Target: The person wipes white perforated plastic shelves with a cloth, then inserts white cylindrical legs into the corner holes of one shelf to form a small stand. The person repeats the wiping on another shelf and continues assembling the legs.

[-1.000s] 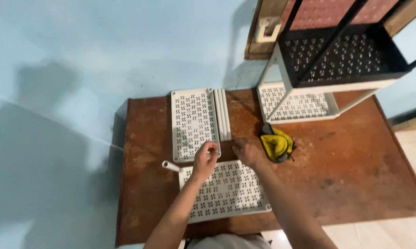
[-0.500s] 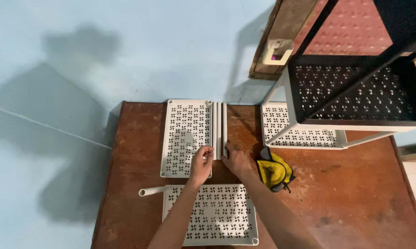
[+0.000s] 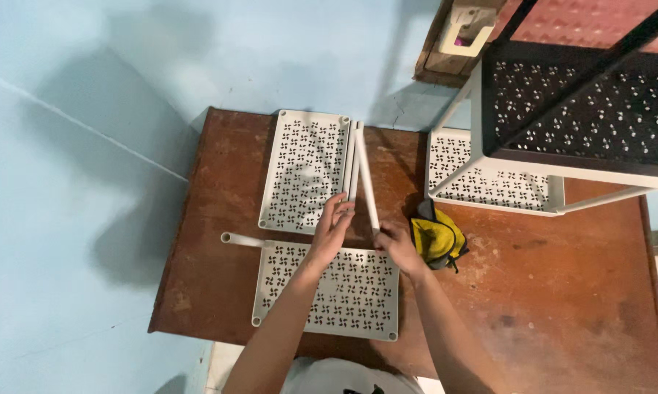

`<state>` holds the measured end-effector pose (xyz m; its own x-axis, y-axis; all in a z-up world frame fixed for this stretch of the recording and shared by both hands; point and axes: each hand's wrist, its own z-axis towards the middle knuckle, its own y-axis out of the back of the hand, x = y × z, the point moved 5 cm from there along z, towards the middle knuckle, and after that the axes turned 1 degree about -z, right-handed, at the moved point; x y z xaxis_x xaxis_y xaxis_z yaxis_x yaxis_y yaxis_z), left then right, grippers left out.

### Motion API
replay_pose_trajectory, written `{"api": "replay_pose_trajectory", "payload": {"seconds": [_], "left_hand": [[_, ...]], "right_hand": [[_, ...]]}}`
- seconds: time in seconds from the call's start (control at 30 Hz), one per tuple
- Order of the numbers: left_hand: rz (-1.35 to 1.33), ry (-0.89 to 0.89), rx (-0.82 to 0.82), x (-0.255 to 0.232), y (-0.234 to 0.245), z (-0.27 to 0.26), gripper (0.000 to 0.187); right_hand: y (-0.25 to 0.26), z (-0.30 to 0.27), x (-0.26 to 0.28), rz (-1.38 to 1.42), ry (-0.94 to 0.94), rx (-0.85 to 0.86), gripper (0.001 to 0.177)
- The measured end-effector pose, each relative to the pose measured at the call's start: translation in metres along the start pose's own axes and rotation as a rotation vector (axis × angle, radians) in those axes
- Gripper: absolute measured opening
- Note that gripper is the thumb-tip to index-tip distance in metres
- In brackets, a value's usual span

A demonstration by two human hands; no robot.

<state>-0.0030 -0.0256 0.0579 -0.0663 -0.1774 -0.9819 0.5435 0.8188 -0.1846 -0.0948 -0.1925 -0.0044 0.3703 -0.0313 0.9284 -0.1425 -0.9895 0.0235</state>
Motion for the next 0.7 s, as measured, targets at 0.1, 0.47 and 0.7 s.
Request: {"api": "replay_pose_trajectory", "payload": {"seconds": [0.1,0.47,0.7], "left_hand": [[-0.255,0.157,-0.110,-0.030,-0.016,-0.011,0.045],[-0.591,-0.010,0.057,-0.140,0.003,-0.086,0.049],[-0.809,-0.038,0.100,-0.148,0.068,-0.156,0.045]], "right_hand": [[-0.033,-0.028,-0.008,-0.184,0.076,0.000,0.018],[-0.098,-0.095,-0.032,-0.063,0.199,0.186,0.007],[-0.148,-0.141,-0.015,0.036,0.032,0.318,0.005]]}}
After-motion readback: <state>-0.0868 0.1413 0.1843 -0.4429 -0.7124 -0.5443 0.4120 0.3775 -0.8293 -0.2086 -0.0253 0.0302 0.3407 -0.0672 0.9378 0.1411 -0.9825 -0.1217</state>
